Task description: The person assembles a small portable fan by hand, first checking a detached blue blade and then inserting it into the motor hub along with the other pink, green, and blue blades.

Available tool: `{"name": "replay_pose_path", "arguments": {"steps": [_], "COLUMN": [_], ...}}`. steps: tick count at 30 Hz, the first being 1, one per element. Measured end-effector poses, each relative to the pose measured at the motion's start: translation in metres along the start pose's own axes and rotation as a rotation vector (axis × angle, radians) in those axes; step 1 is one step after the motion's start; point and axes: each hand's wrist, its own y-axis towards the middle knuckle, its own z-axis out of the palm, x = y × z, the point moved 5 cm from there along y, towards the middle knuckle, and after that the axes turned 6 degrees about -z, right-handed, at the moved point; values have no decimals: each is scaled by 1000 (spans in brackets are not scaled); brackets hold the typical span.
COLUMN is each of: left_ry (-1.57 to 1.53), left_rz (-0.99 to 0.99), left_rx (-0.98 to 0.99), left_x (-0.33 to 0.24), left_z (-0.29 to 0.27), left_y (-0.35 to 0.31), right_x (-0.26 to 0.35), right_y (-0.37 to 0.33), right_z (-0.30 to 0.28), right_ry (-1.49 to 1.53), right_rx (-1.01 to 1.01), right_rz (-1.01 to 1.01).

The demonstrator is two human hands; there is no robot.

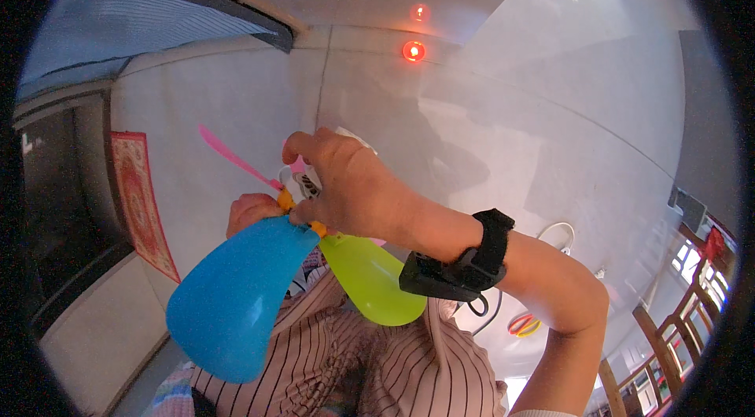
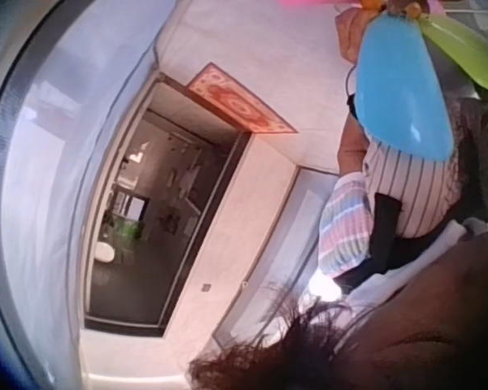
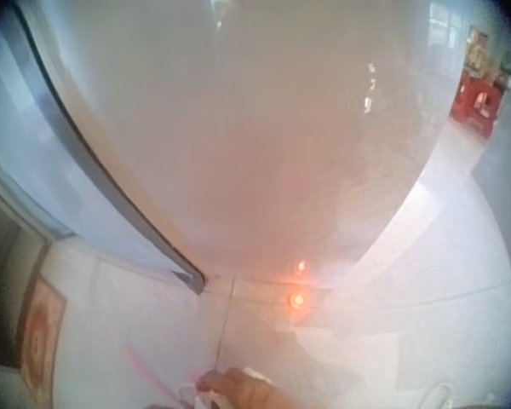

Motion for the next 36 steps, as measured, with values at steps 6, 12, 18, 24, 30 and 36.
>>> {"name": "replay_pose_path", "arguments": {"steps": [6, 12, 18, 24, 30, 36], "left_ry": [96, 141, -39, -24, -87, -583], "left_rz": [-46, -11, -100, -156, -132, -219], "left_rx": [11, 109, 30, 67, 14, -113], "left_x": [-8, 1, 7, 14, 7, 49], "left_z": [0, 20, 1, 1, 1, 16], "left_y": [4, 1, 0, -6, -6, -24], "right_x": [3, -10, 0, -8, -25, -49], "right_y": [6, 2, 0, -41, -78, -84], "right_z": [-1, -2, -5, -45, -52, -13], "right_ry": [152, 71, 532, 193, 36, 46], "right_rx": [77, -29, 0, -236, -338, -117], "right_rz": [158, 99, 56, 105, 156, 60]}}
